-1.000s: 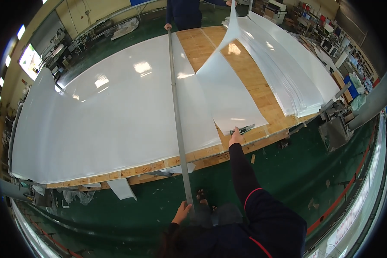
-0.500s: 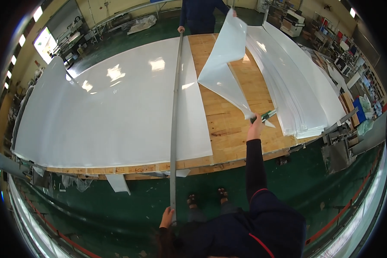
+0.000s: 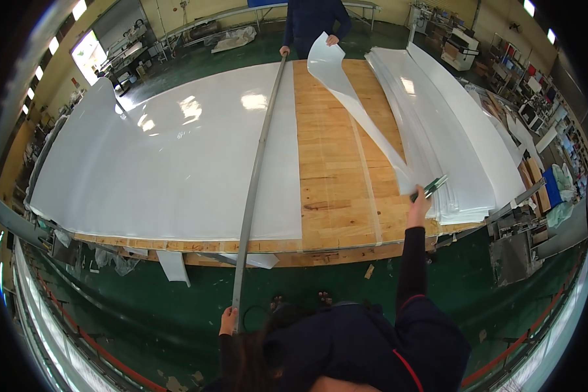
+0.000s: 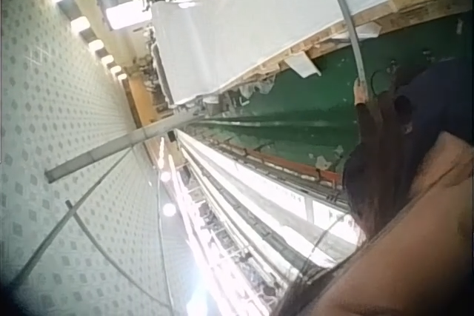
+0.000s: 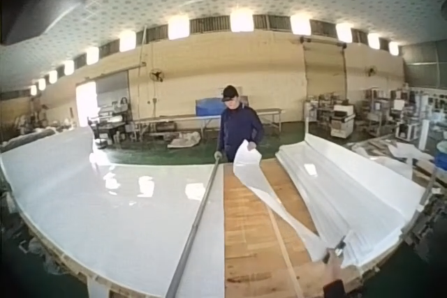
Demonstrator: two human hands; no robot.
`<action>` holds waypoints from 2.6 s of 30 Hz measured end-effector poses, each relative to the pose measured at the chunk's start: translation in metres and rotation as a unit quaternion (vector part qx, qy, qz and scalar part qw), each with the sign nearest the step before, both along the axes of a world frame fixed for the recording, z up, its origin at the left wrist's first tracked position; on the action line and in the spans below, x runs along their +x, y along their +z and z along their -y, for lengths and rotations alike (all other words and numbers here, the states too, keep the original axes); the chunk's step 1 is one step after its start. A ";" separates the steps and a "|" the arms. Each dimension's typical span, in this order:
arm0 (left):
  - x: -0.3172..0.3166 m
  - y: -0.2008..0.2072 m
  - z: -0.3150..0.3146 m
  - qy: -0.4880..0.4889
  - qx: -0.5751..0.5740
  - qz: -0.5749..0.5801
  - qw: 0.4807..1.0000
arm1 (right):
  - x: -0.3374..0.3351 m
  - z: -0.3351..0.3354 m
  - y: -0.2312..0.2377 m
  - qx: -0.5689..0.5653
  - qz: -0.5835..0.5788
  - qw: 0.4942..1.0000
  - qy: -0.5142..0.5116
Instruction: Cutting large white sheets of material on a table using a utility knife and a metal straight edge.
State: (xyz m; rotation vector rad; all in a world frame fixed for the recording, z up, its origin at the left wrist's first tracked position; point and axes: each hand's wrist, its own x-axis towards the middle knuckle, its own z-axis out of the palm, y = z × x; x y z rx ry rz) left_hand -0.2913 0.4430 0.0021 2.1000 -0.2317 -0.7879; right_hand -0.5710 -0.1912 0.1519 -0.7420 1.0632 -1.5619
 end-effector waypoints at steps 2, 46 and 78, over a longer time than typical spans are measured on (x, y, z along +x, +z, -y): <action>-0.001 0.000 0.002 0.011 0.006 0.013 1.000 | -0.013 -0.015 -0.029 -0.029 -0.117 0.993 -0.006; 0.013 -0.020 -0.039 0.038 -0.026 -0.127 0.991 | 0.394 -0.336 -0.161 -0.103 -0.280 0.868 0.397; 0.034 -0.019 -0.094 -0.019 -0.017 -0.076 0.997 | 0.422 -0.424 -0.182 -0.131 -0.285 0.836 0.450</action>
